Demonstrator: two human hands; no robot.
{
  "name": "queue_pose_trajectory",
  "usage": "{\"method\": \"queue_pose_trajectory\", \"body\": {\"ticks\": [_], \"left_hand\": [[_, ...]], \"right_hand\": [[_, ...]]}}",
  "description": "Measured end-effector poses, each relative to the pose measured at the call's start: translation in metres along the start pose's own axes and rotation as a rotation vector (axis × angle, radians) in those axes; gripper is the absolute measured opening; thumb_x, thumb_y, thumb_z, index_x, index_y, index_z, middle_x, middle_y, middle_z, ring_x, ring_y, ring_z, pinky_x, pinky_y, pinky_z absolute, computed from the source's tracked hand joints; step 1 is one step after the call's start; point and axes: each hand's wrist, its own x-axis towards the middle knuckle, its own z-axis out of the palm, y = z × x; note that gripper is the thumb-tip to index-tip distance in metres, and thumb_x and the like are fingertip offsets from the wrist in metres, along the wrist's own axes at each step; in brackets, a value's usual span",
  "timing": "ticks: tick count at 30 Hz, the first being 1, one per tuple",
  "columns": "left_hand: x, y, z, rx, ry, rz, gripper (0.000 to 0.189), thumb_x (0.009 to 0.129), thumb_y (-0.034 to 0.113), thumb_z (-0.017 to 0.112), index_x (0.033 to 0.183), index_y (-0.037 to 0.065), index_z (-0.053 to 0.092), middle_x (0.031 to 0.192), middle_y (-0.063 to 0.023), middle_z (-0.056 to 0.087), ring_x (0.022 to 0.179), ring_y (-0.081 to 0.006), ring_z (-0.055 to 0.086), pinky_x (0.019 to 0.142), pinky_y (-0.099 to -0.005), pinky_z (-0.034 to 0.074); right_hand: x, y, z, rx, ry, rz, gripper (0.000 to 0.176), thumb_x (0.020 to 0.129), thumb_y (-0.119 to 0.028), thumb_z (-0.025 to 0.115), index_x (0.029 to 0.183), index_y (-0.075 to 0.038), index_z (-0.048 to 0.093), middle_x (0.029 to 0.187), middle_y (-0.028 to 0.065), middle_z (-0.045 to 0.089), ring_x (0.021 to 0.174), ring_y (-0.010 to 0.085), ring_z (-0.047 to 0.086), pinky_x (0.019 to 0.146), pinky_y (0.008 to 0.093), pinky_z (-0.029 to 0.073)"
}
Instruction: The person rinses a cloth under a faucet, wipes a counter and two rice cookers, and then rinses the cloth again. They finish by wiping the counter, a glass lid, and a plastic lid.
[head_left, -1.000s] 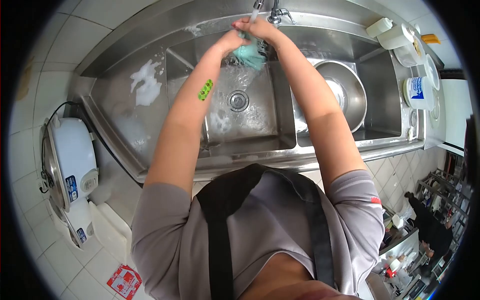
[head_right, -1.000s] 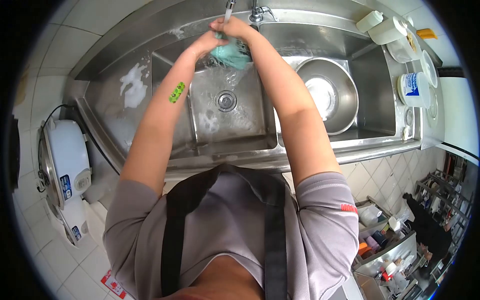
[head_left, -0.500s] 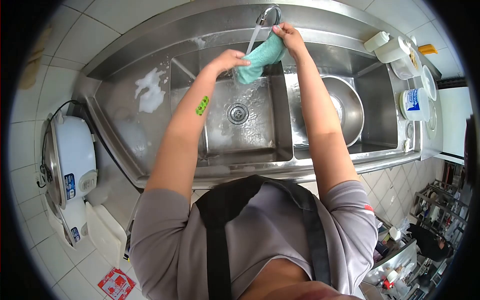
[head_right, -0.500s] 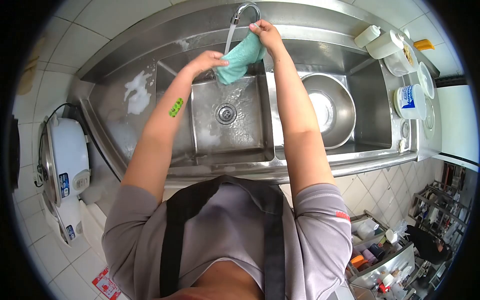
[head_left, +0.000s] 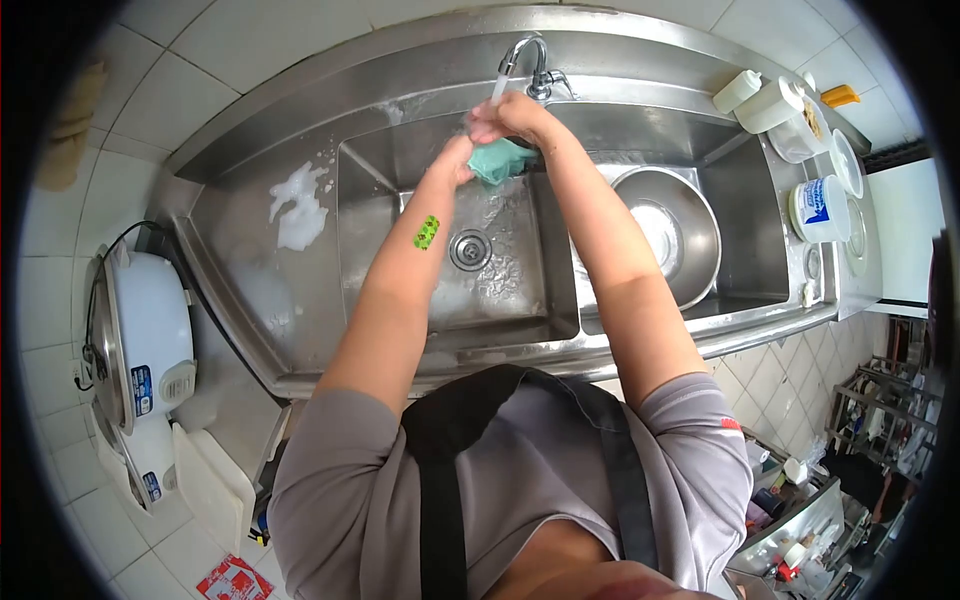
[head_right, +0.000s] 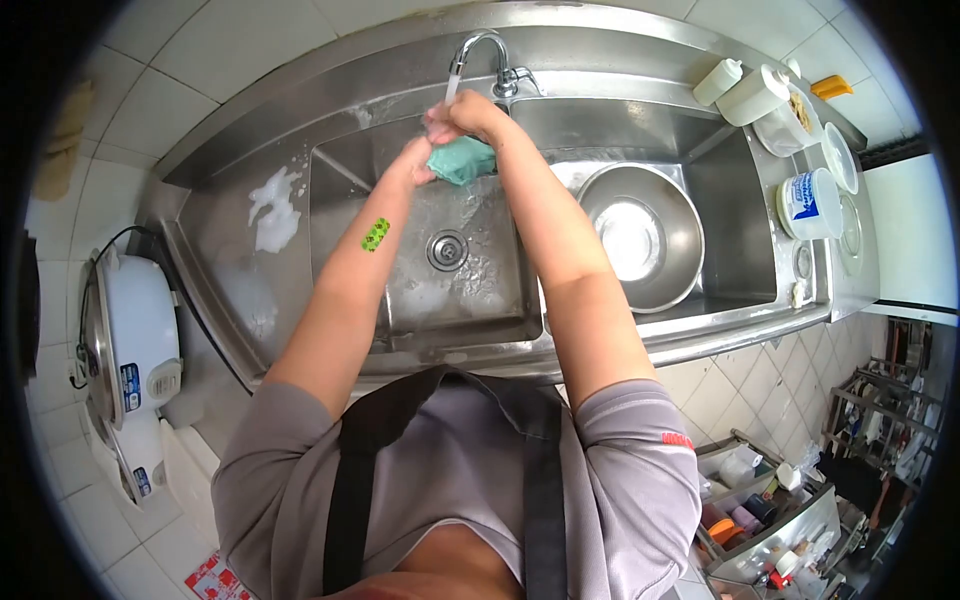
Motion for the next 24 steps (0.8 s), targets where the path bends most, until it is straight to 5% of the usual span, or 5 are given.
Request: {"method": "queue_pose_trajectory", "body": {"ticks": [8, 12, 16, 19, 24], "left_hand": [[-0.045, 0.102, 0.045, 0.206, -0.237, -0.085, 0.03, 0.086, 0.024, 0.041, 0.098, -0.002, 0.053, 0.094, -0.0132, 0.059, 0.087, -0.0231, 0.057, 0.082, -0.0366, 0.045], [-0.058, 0.142, 0.034, -0.016, -0.356, 0.054, 0.035, 0.087, 0.027, 0.042, 0.096, -0.005, 0.053, 0.092, -0.0133, 0.059, 0.087, -0.024, 0.057, 0.084, -0.0373, 0.043], [-0.077, 0.128, 0.002, -0.187, -0.027, 0.189, 0.045, 0.088, 0.033, 0.035, 0.108, -0.006, 0.046, 0.111, -0.0194, 0.051, 0.102, -0.0309, 0.05, 0.092, -0.0421, 0.036], [-0.068, 0.071, -0.021, -0.045, 0.386, -0.255, 0.082, 0.076, 0.057, 0.045, 0.128, -0.003, 0.023, 0.13, -0.026, 0.025, 0.118, -0.0423, 0.028, 0.095, -0.0605, 0.018], [-0.025, -0.009, -0.028, -0.71, -0.377, 0.007, 0.042, 0.083, 0.035, 0.043, 0.105, 0.0, 0.043, 0.103, -0.0182, 0.051, 0.103, -0.0325, 0.046, 0.091, -0.0501, 0.035]], "right_hand": [[-0.003, 0.016, 0.014, -0.111, 0.215, -0.508, 0.055, 0.072, -0.038, 0.065, 0.11, -0.001, 0.051, 0.098, 0.0111, 0.058, 0.095, 0.0188, 0.052, 0.082, 0.0313, 0.04], [0.003, 0.044, 0.018, -0.201, 0.145, -0.205, 0.059, 0.061, -0.024, 0.076, 0.111, -0.002, 0.051, 0.098, 0.0096, 0.059, 0.09, 0.0166, 0.054, 0.081, 0.0287, 0.04], [-0.004, 0.029, 0.009, 0.211, 0.14, -0.346, 0.042, 0.063, -0.01, 0.074, 0.1, -0.003, 0.055, 0.094, 0.006, 0.06, 0.086, 0.0134, 0.055, 0.079, 0.0272, 0.042], [-0.012, 0.009, 0.014, -0.041, 0.119, -0.419, 0.044, 0.061, -0.015, 0.075, 0.098, -0.003, 0.055, 0.093, 0.0071, 0.059, 0.085, 0.0182, 0.056, 0.078, 0.0302, 0.043], [-0.015, 0.022, 0.052, -0.894, -0.097, -0.909, 0.032, 0.056, -0.011, 0.071, 0.082, -0.002, 0.054, 0.09, 0.0132, 0.052, 0.094, 0.0272, 0.049, 0.08, 0.0334, 0.04]]}}
